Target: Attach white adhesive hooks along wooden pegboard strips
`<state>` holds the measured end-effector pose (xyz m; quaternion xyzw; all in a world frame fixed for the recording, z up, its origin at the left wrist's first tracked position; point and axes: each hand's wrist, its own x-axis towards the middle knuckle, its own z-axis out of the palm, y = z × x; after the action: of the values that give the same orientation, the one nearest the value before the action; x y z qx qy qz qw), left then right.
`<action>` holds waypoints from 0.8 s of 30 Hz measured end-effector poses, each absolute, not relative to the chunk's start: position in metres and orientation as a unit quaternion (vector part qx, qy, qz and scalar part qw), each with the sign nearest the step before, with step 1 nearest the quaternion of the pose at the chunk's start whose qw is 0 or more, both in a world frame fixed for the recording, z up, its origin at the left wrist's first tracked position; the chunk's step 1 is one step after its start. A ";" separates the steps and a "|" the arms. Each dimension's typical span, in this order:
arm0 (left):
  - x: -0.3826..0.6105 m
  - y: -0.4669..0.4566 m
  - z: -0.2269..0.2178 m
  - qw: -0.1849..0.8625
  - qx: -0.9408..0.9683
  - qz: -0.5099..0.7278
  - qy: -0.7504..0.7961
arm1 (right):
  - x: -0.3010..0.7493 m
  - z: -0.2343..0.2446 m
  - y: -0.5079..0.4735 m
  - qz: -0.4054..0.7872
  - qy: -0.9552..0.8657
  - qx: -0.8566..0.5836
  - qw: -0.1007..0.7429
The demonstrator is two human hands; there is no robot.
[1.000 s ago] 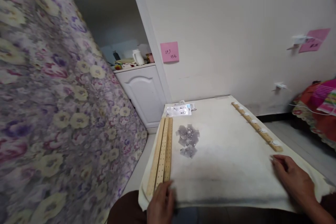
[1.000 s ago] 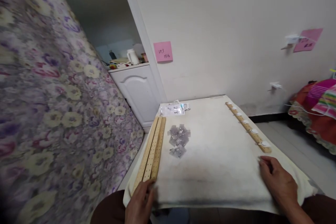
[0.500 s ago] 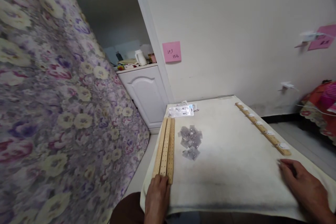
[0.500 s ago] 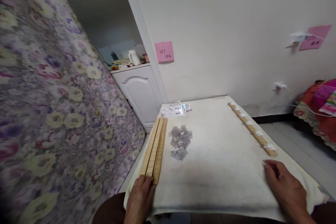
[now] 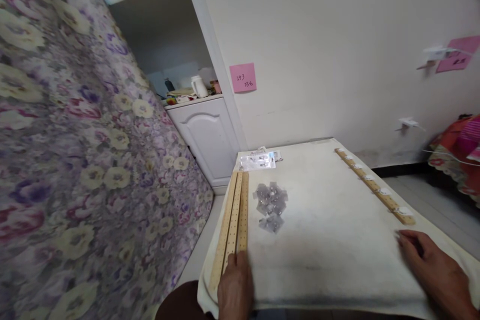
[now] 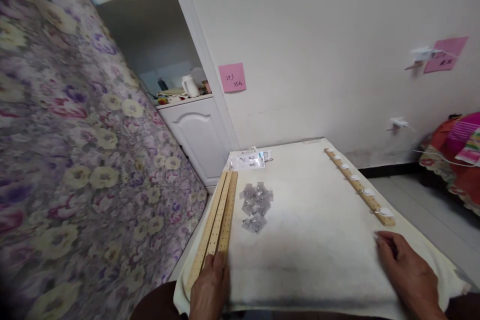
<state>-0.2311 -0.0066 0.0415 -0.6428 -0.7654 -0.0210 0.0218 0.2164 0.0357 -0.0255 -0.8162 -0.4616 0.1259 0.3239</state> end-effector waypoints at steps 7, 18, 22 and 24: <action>-0.221 0.002 0.052 0.004 -0.610 0.031 -0.792 | 0.218 -0.024 0.035 0.144 -0.460 -0.817 0.316; -0.201 0.000 0.071 -0.040 -0.611 -0.150 -0.776 | 0.073 0.017 0.036 0.531 -0.483 -0.507 0.477; -0.192 -0.003 0.061 -0.045 -0.619 -0.185 -0.762 | -0.037 0.027 0.034 0.732 -0.400 -0.363 0.415; -0.190 -0.004 0.053 -0.040 -0.612 -0.210 -0.762 | -0.073 0.031 0.034 0.782 -0.364 -0.305 0.403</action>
<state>-0.1900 -0.0040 0.0534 -0.6116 -0.7619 -0.2097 -0.0397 -0.0734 0.0335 0.0307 -0.3053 -0.3642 0.7822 0.4029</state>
